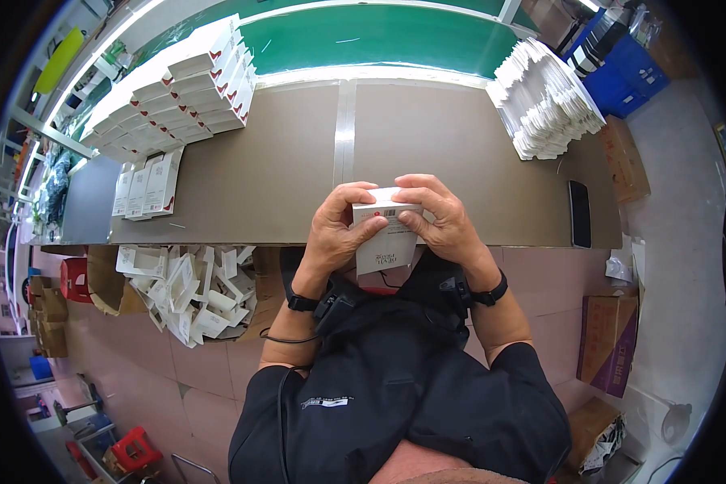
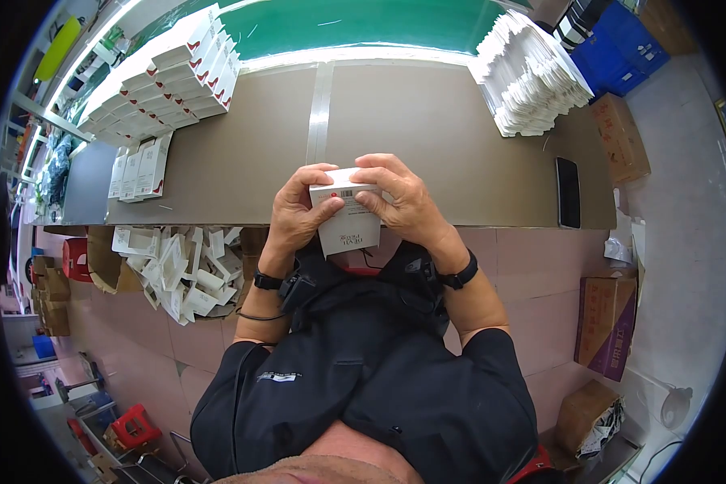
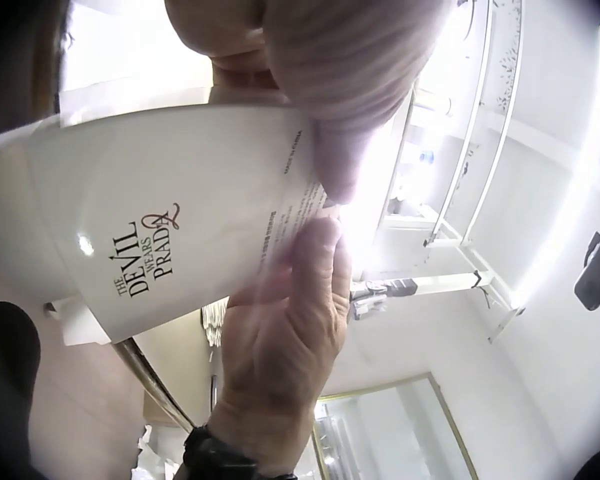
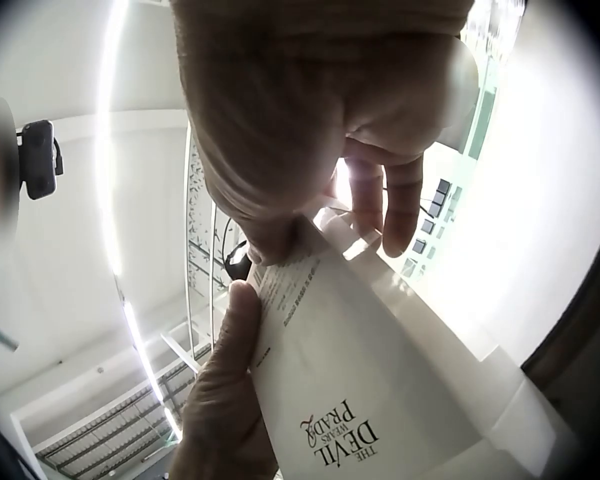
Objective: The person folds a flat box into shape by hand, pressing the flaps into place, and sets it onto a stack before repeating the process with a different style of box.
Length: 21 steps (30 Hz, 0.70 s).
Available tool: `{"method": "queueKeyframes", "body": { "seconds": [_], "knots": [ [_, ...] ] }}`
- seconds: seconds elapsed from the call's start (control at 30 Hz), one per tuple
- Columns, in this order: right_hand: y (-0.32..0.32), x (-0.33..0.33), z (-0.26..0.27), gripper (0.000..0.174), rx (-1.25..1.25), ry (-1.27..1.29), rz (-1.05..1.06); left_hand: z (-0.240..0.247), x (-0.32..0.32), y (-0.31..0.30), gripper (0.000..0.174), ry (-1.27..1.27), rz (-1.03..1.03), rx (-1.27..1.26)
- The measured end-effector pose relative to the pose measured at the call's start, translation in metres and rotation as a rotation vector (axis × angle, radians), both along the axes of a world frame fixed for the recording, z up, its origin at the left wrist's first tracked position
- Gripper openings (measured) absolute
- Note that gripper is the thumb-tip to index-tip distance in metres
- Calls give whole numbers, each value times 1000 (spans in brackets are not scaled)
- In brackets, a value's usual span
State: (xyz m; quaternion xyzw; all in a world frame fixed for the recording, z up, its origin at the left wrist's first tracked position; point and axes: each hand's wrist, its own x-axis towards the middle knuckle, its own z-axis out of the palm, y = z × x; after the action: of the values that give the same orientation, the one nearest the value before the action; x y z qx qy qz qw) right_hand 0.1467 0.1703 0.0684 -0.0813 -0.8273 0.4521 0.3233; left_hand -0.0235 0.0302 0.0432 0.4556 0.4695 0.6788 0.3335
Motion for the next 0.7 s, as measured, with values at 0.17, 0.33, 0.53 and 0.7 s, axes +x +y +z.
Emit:
{"method": "queueKeyframes", "body": {
  "seconds": [0.17,0.33,0.53,0.7],
  "knots": [
    [0,1,-1,30,-2,3,-12,0,0,1,38,-28,-7,24],
    [1,1,-5,38,-141,23,-9,1,1,1,44,-31,3,25],
    [-1,2,-4,41,-225,7,-21,5,5,2,54,-80,13,26],
    [-1,2,-5,50,-354,30,20,5,3,1,58,-30,50,-17]
  ]
}}
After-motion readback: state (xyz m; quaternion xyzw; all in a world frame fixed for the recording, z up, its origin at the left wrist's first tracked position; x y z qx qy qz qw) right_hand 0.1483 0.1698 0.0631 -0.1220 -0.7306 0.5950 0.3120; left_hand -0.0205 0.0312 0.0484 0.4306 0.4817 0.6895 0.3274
